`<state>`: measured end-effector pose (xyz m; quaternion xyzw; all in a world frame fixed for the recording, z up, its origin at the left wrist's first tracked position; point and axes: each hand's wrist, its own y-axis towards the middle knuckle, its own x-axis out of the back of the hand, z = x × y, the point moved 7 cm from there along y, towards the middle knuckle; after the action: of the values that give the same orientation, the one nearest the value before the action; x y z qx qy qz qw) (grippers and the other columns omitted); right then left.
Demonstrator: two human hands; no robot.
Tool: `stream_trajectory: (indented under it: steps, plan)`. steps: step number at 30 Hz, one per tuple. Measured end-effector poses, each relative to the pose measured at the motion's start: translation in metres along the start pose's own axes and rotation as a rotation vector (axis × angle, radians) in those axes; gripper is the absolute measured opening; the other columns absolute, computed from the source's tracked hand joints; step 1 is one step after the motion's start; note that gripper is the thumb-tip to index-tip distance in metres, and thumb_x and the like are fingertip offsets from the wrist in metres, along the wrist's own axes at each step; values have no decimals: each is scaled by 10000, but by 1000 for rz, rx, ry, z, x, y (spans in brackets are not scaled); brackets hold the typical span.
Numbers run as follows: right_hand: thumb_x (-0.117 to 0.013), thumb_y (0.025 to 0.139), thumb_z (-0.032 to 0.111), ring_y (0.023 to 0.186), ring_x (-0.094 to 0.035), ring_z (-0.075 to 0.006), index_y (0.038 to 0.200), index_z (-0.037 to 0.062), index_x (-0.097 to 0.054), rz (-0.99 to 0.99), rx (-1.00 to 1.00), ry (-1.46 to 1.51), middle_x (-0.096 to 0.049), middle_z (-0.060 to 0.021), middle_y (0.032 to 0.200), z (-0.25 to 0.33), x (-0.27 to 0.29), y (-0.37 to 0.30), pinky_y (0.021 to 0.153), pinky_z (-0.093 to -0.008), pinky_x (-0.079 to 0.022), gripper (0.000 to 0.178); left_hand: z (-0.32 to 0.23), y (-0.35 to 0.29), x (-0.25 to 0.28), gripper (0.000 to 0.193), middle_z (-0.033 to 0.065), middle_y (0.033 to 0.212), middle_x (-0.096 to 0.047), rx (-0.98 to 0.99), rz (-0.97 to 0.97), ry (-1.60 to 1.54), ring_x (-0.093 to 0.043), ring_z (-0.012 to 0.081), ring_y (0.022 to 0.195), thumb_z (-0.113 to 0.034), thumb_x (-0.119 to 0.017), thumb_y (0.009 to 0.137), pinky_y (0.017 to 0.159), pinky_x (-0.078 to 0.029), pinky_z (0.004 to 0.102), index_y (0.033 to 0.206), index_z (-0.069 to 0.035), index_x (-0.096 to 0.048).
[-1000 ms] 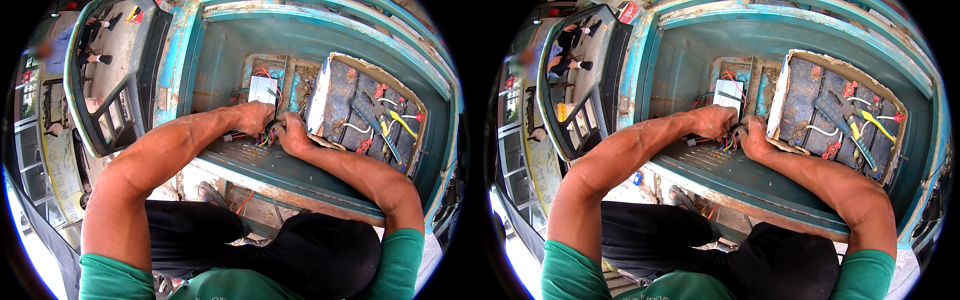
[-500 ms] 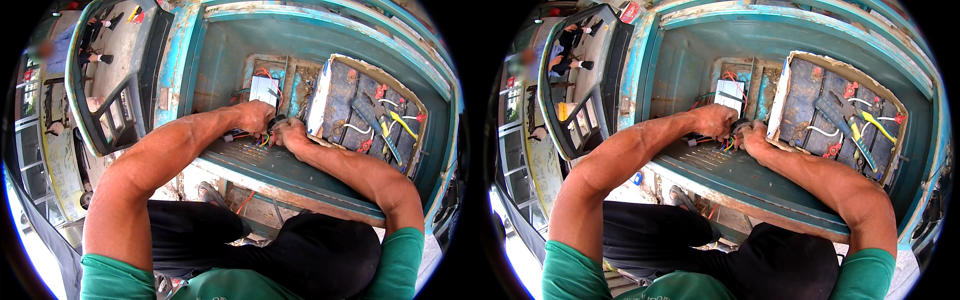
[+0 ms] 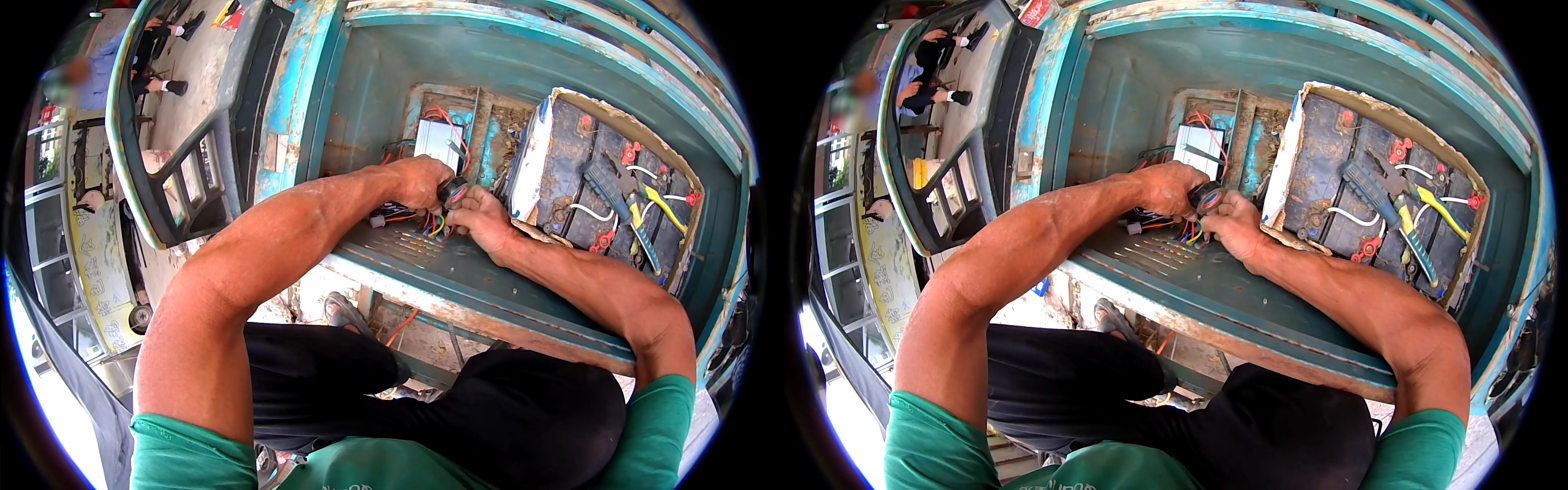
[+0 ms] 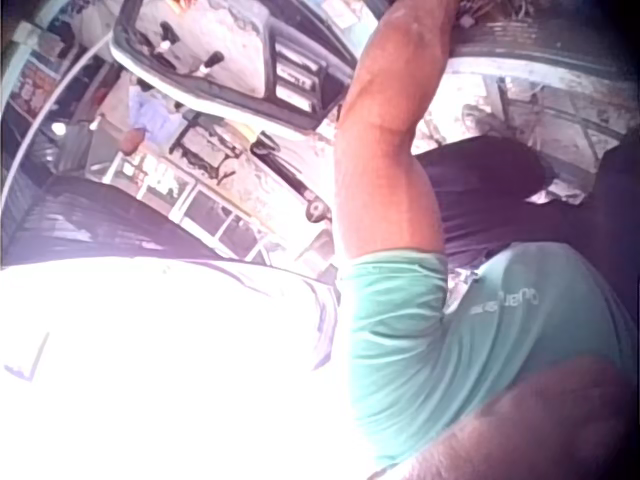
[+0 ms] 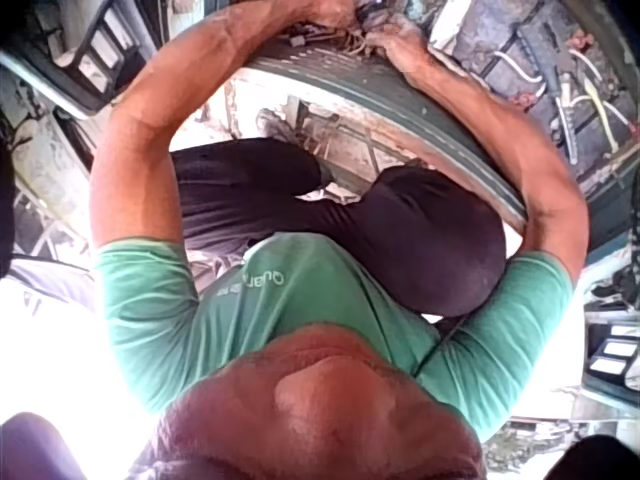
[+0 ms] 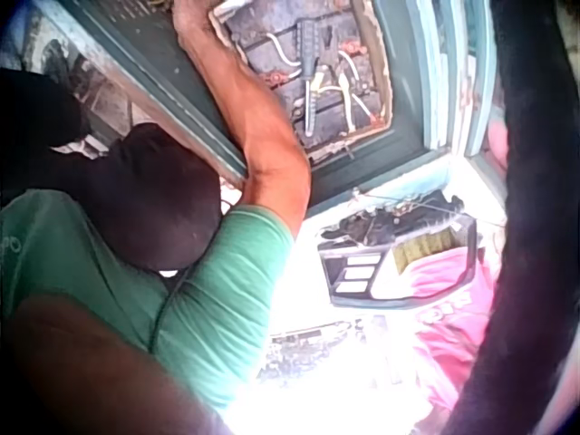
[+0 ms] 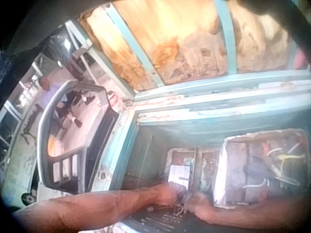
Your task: The person works on a vehicle's electrical system, manipulating wires and connectors near a battery and control module. They strip wire ends, connect wires to terminals, and adjust components within the compartment.
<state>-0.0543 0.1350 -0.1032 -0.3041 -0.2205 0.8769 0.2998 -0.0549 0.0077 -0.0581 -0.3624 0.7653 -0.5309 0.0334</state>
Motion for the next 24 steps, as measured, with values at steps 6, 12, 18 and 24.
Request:
stream_trajectory:
  steps: [6,12,18,24]
  plan:
    - [-659,864,-62,836,-643,-178,1086,-19,-491,-13,48,-80,-655,-125,970,-4,-3,7,708,-314,-524,282,-8,-1,4,363,144,900,-728,-26,-31,167,-706,262,853,-118,-810,727,764,-535,399,1046,-21,-665]
    - [-684,815,-87,851,-660,-188,1165,-52,-506,-52,82,-143,-675,-139,987,0,2,8,736,-322,-555,394,-23,-10,21,537,181,1101,-707,0,43,179,-669,322,1034,-317,-820,736,879,-518,404,1155,-22,-660]
    - [-663,856,-74,880,-665,-195,1245,-51,-506,-5,80,-101,-683,-131,1039,-4,-1,9,751,-313,-555,421,-32,-16,27,478,178,1059,-714,-1,-98,112,-680,301,1000,-316,-720,800,889,-517,391,1166,-14,-669]
    - [-646,888,-26,746,-668,-160,1062,-77,-631,-35,0,-154,-712,-123,881,-1,0,5,657,-303,-554,182,-20,-22,21,317,167,911,-734,187,3,-58,-719,217,746,-198,-678,811,679,-588,338,1004,53,-701]
